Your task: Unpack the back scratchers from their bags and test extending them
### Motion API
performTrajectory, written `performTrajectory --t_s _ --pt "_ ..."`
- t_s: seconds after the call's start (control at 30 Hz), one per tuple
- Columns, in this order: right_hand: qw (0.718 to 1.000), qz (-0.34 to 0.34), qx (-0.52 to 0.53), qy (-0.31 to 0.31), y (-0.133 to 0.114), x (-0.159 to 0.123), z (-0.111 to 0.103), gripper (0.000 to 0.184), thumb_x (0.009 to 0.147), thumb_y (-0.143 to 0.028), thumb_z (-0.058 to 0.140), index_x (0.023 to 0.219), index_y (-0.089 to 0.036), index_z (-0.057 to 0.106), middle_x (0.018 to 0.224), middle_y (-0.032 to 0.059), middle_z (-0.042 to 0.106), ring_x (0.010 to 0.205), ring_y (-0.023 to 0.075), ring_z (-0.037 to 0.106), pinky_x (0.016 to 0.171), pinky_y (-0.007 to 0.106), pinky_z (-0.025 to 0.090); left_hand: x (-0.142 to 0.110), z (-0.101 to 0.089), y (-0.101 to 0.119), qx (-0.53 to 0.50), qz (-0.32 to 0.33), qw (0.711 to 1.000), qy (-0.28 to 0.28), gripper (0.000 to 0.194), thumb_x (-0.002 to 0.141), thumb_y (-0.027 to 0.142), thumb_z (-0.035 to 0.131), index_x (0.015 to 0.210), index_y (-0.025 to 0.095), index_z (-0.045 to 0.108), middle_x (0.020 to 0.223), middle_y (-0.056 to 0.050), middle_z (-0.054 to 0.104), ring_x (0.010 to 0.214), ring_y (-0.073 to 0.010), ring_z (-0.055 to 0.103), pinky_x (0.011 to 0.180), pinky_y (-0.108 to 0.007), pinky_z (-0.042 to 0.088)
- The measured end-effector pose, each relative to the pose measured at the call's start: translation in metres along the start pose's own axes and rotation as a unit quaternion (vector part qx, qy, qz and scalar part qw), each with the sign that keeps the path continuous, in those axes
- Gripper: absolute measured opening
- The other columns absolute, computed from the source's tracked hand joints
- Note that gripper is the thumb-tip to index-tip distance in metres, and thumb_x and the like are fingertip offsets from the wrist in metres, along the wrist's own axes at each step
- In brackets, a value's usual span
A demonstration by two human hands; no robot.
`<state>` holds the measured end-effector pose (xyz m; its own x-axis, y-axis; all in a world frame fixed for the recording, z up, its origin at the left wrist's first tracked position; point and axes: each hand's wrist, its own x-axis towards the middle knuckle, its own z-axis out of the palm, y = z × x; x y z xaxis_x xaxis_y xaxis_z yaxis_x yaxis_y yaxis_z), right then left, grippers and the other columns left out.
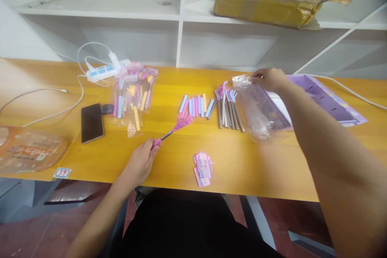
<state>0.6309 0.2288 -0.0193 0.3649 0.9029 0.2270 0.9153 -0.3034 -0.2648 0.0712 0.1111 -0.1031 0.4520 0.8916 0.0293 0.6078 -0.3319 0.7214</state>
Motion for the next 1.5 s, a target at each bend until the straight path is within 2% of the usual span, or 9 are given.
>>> performTrajectory --t_s 0.23,0.33,0.43,0.5,0.63,0.73,0.87,1.1,1.5 --pt "0.999 0.003 -0.016 0.044 0.0 0.01 -0.004 0.045 0.101 -0.026 0.073 0.131 0.007 0.071 0.145 0.0373 0.064 0.113 0.0146 0.066 0.091 0.039 0.035 0.001 0.0 0.002 0.029 0.0 1.0 0.008 0.042 0.116 0.055 0.036 0.11 0.024 0.064 0.106 -0.011 0.08 0.096 -0.0307 0.079 0.08 -0.041 0.06" --pt "0.995 -0.028 0.005 0.095 -0.021 -0.017 -0.021 0.04 0.097 -0.021 0.079 0.129 0.001 0.073 0.129 0.0264 0.074 0.096 0.0118 0.065 0.084 0.036 0.037 -0.001 -0.004 0.006 0.052 0.021 0.998 0.017 0.038 0.117 0.05 0.037 0.114 0.024 0.064 0.104 -0.009 0.079 0.093 -0.0295 0.079 0.079 -0.04 0.061" --pt "0.965 -0.192 0.124 -0.131 -0.059 -0.096 -0.025 0.016 0.097 -0.027 0.083 0.101 -0.012 0.078 0.083 0.0028 0.074 0.065 0.0089 0.054 0.068 0.029 0.037 -0.01 -0.008 0.019 0.094 0.064 0.993 0.011 0.035 0.118 0.045 0.037 0.116 0.024 0.065 0.1 -0.007 0.078 0.088 -0.0268 0.077 0.075 -0.037 0.059" --pt "0.861 -0.332 0.229 -0.308 -0.091 -0.168 -0.017 0.022 0.101 -0.038 0.081 0.095 -0.017 0.077 0.082 0.0 0.073 0.067 0.0108 0.058 0.065 0.026 0.04 -0.02 -0.008 0.032 0.13 0.12 0.984 0.003 0.034 0.12 0.042 0.037 0.114 0.024 0.065 0.098 -0.005 0.076 0.084 -0.0244 0.075 0.073 -0.035 0.057" --pt "0.794 -0.386 0.361 -0.3 -0.143 -0.289 0.006 0.046 0.098 -0.06 0.081 0.087 -0.019 0.063 0.082 -0.002 0.063 0.067 0.0106 0.05 0.062 0.025 0.035 -0.044 0.003 0.061 0.22 0.295 0.93 -0.001 0.031 0.12 0.039 0.041 0.11 0.021 0.063 0.089 -0.004 0.071 0.076 -0.0231 0.066 0.07 -0.036 0.052" --pt "0.785 -0.408 0.397 -0.245 -0.161 -0.33 0.015 0.051 0.107 -0.056 0.07 0.078 -0.021 0.048 0.074 -0.0042 0.047 0.063 0.0104 0.036 0.059 0.028 0.024 -0.059 0.015 0.078 0.27 0.37 0.889 0.003 0.028 0.118 0.028 0.041 0.105 0.019 0.064 0.082 -0.004 0.066 0.071 -0.0236 0.06 0.065 -0.038 0.046" --pt "0.766 -0.368 0.463 -0.252 -0.166 -0.344 0.01 0.042 0.115 -0.033 0.053 0.077 -0.022 0.037 0.07 -0.0056 0.035 0.06 0.01 0.03 0.06 0.029 0.024 -0.066 0.027 0.09 0.267 0.408 0.873 -0.002 0.031 0.113 0.014 0.035 0.105 0.016 0.065 0.08 -0.005 0.065 0.067 -0.0231 0.057 0.061 -0.039 0.045" --pt "0.753 -0.251 0.542 -0.276 -0.163 -0.364 -0.005 0.045 0.114 -0.033 0.051 0.075 -0.023 0.032 0.066 -0.0058 0.033 0.056 0.0089 0.031 0.056 0.028 0.025 -0.058 0.023 0.096 0.223 0.431 0.874 -0.034 0.037 0.121 0.029 0.033 0.1 0.019 0.061 0.074 0.0 0.064 0.059 -0.0184 0.06 0.05 -0.035 0.04" --pt "0.747 -0.372 0.496 -0.24 -0.158 -0.365 -0.036 0.038 0.102 -0.017 0.052 0.084 -0.026 0.019 0.07 -0.0054 0.027 0.056 0.0117 0.023 0.054 0.035 0.018 -0.071 -0.021 0.116 0.248 0.439 0.857 -0.108 0.031 0.117 0.024 0.037 0.093 0.023 0.056 0.067 0.001 0.06 0.052 -0.0192 0.052 0.045 -0.039 0.034"
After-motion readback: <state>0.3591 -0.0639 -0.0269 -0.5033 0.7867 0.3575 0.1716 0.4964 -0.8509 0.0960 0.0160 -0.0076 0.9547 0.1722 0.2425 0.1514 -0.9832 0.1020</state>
